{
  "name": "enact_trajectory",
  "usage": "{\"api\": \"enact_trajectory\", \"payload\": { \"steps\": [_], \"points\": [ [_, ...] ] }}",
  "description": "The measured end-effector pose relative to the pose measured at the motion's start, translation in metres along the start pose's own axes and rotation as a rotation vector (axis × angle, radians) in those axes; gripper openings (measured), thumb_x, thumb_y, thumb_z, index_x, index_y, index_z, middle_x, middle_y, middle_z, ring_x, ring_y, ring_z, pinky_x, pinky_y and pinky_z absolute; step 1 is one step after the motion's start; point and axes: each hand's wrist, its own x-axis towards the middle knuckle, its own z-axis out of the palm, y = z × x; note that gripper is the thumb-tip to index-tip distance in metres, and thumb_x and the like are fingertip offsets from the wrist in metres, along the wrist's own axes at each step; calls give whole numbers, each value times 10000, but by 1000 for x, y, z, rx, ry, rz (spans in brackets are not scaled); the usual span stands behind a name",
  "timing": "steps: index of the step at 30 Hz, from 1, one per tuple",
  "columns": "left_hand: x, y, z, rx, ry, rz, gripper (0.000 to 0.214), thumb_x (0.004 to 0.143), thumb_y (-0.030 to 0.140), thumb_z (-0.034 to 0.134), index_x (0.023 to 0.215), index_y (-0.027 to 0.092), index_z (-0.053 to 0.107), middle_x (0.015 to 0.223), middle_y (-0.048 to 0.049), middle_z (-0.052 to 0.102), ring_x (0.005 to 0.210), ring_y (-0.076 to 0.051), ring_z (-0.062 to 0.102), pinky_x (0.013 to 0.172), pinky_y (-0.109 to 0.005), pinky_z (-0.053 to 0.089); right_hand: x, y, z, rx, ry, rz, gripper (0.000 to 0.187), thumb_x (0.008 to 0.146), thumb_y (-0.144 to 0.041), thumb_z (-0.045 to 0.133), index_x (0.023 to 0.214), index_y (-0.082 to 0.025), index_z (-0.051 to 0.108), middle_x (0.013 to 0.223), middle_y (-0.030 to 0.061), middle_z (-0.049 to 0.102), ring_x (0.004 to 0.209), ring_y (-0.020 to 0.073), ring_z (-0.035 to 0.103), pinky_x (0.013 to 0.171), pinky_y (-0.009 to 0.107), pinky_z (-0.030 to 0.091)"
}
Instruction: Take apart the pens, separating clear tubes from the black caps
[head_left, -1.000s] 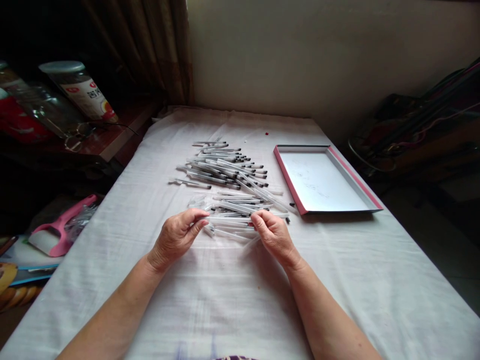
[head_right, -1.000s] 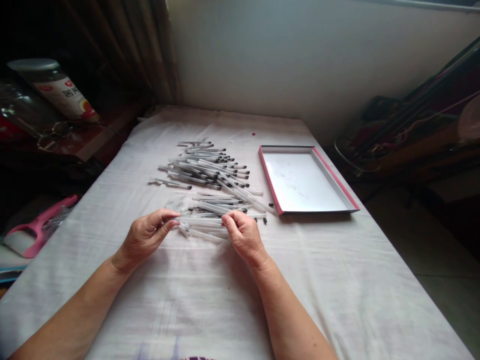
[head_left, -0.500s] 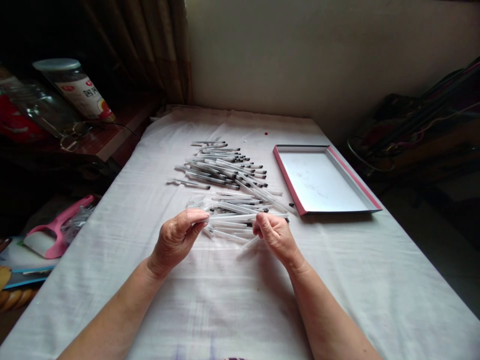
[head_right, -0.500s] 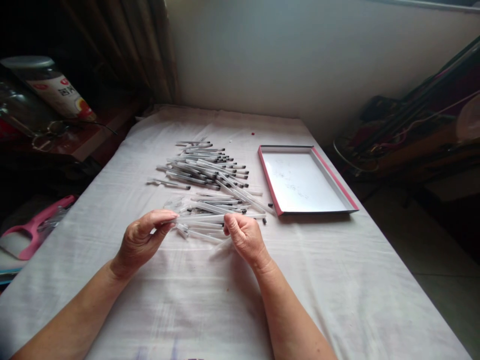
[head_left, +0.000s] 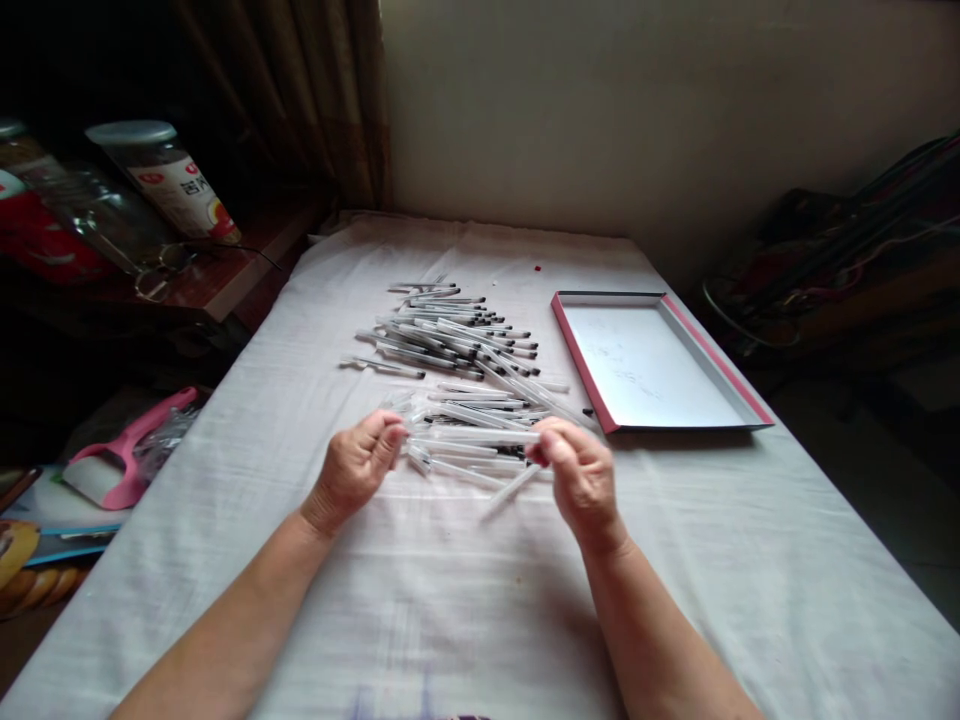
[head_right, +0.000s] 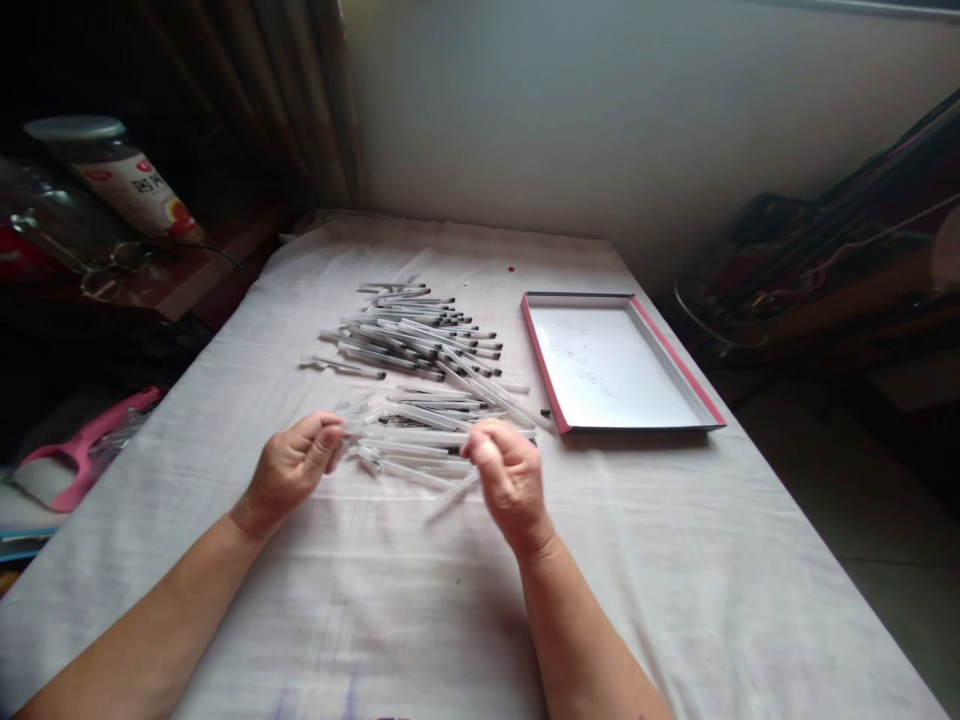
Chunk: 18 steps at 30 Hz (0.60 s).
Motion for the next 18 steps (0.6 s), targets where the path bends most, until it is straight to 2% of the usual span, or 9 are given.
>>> {"api": "enact_trajectory", "payload": {
  "steps": [2,3,4,6,8,11,14,18],
  "points": [
    [4,-8,-9,18,90,-151,405,962,475,417,707,191,551,457,42,510,390,-91,482,413,-187,397,5,2,-11,53,268,-30,353,901,-430,497,635,-211,571,588,4,538,542,137,491,521,263,400],
    [6,-11,-12,49,110,-175,411,962,474,408,691,194,540,454,43,502,393,-94,477,419,-191,393,7,5,-15,63,334,-23,338,901,-431,494,656,-212,572,589,2,545,537,136,497,516,259,400],
    [7,-13,-13,97,103,-170,408,961,469,406,695,195,548,469,38,518,419,-101,499,447,-197,408,9,8,-17,37,344,-11,321,898,-427,501,680,-209,591,606,7,573,543,138,512,526,262,413],
    [10,-14,-12,217,97,-77,360,947,460,439,770,196,606,565,19,600,514,-122,566,543,-219,459,11,16,-19,-99,249,12,273,882,-413,533,741,-204,640,674,27,651,615,164,582,594,286,460],
    [11,-15,-6,329,105,76,304,929,447,484,879,203,660,760,-23,687,687,-156,636,699,-259,504,12,24,-16,-283,153,-5,230,863,-385,553,788,-206,677,756,42,705,721,199,635,690,323,491],
    [11,-21,0,443,80,244,270,918,423,522,957,222,697,976,-67,696,923,-209,645,874,-326,490,12,33,-13,-494,113,-84,205,850,-343,539,826,-218,699,837,56,730,830,229,650,779,358,494],
    [10,-28,1,496,28,267,270,921,424,524,1005,237,699,1008,-67,689,985,-227,632,901,-358,476,11,39,-11,-601,79,-132,214,851,-324,520,855,-226,710,879,66,735,873,236,644,811,370,496],
    [16,-37,-4,503,64,256,295,943,419,480,1039,227,682,1037,-72,687,1017,-229,627,921,-362,474,11,45,-10,-678,45,-150,218,844,-293,512,884,-229,716,916,70,738,897,242,641,833,382,494]
  ]
}}
